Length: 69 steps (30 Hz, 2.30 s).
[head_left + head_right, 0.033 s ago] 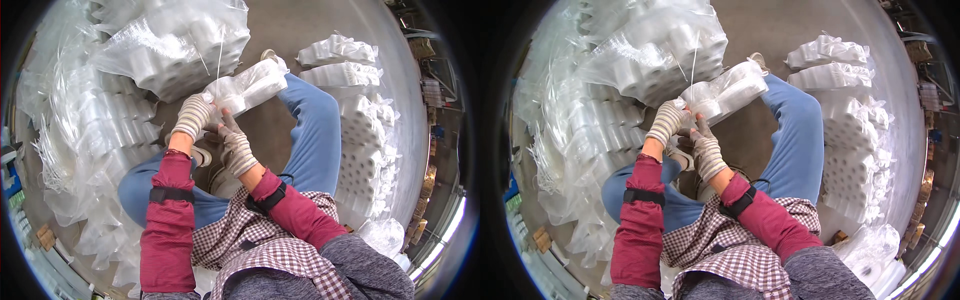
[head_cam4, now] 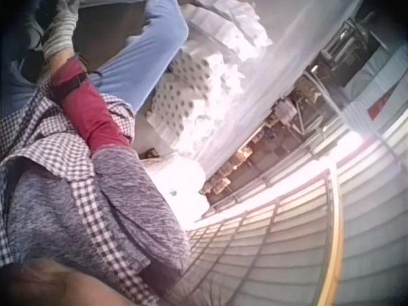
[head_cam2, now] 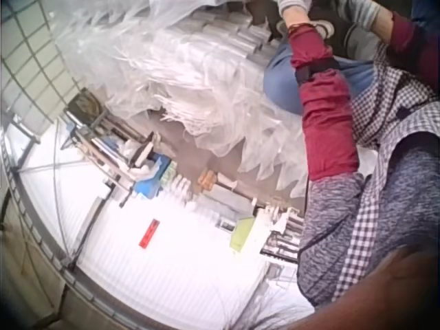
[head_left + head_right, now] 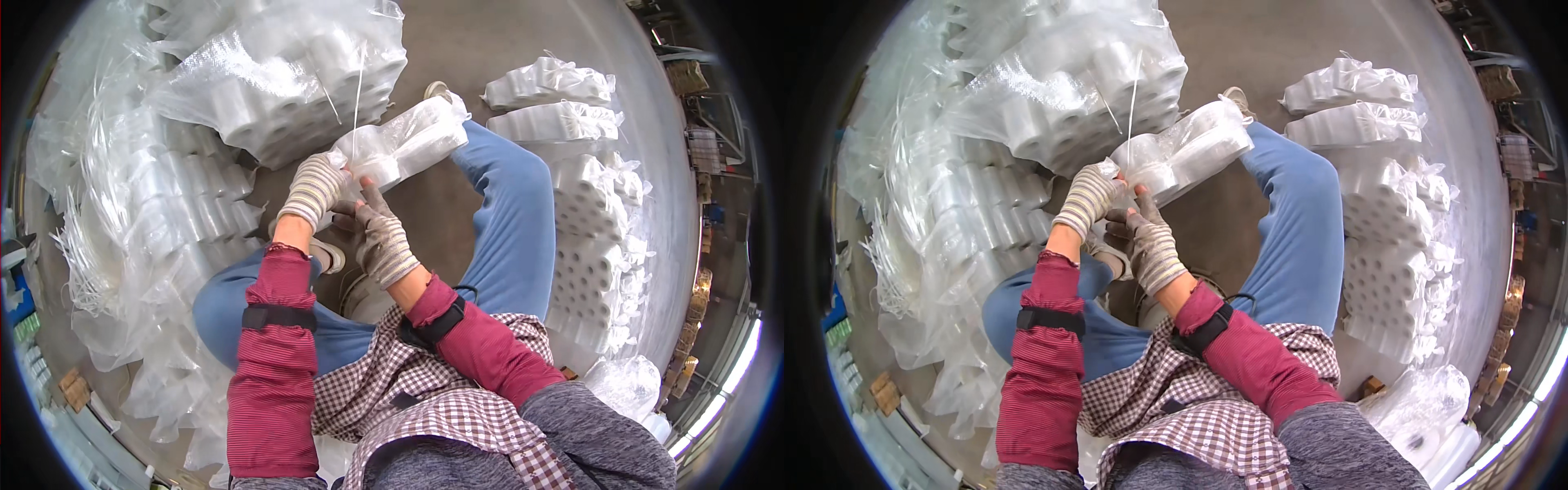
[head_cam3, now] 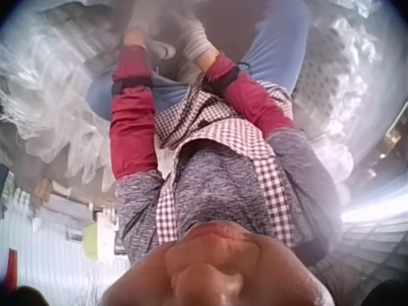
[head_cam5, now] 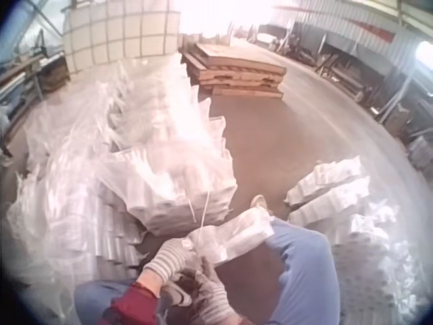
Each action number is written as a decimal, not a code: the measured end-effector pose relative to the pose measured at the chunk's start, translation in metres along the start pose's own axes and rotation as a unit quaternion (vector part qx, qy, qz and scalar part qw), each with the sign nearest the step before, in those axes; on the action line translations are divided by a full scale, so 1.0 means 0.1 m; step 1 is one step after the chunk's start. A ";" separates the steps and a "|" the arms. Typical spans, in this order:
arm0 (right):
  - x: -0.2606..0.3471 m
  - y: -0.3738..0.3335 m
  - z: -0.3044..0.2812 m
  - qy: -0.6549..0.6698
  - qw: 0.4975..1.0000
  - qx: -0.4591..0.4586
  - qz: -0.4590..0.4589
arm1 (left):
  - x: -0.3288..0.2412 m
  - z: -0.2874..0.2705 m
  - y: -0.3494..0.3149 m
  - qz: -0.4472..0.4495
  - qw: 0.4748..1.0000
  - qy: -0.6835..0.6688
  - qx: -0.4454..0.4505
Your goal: Bundling several rolls of clear plastic film together using a cord and a long metal threading needle.
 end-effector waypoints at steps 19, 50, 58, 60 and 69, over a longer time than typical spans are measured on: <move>0.76 0.14 0.18 -0.718 0.630 -0.082 -0.283 | -0.16 -0.16 -0.44 0.049 0.990 -0.111 -0.073; 0.31 -0.09 0.33 -0.711 0.680 0.109 -0.142 | -0.22 -0.13 -0.44 -0.011 0.966 -0.206 0.153; 1.15 -0.13 0.72 -0.732 0.533 0.073 -0.417 | -0.12 -0.19 -0.59 0.029 0.982 -0.146 -0.118; 1.08 0.10 0.74 -0.761 0.473 0.101 -0.432 | -0.10 -0.13 -0.59 0.019 0.970 -0.169 -0.174; 0.82 0.39 0.67 -0.844 0.391 0.057 -0.363 | -0.15 -0.20 -0.78 -0.022 0.902 -0.164 -0.399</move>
Point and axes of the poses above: each hand's wrist, its own y-axis towards the middle knuckle, its own z-axis out of the palm, x = y × z, the point moved 8 cm from there along y, towards the middle knuckle, and after that the axes turned 3 degrees about z, right-handed, at the moved point
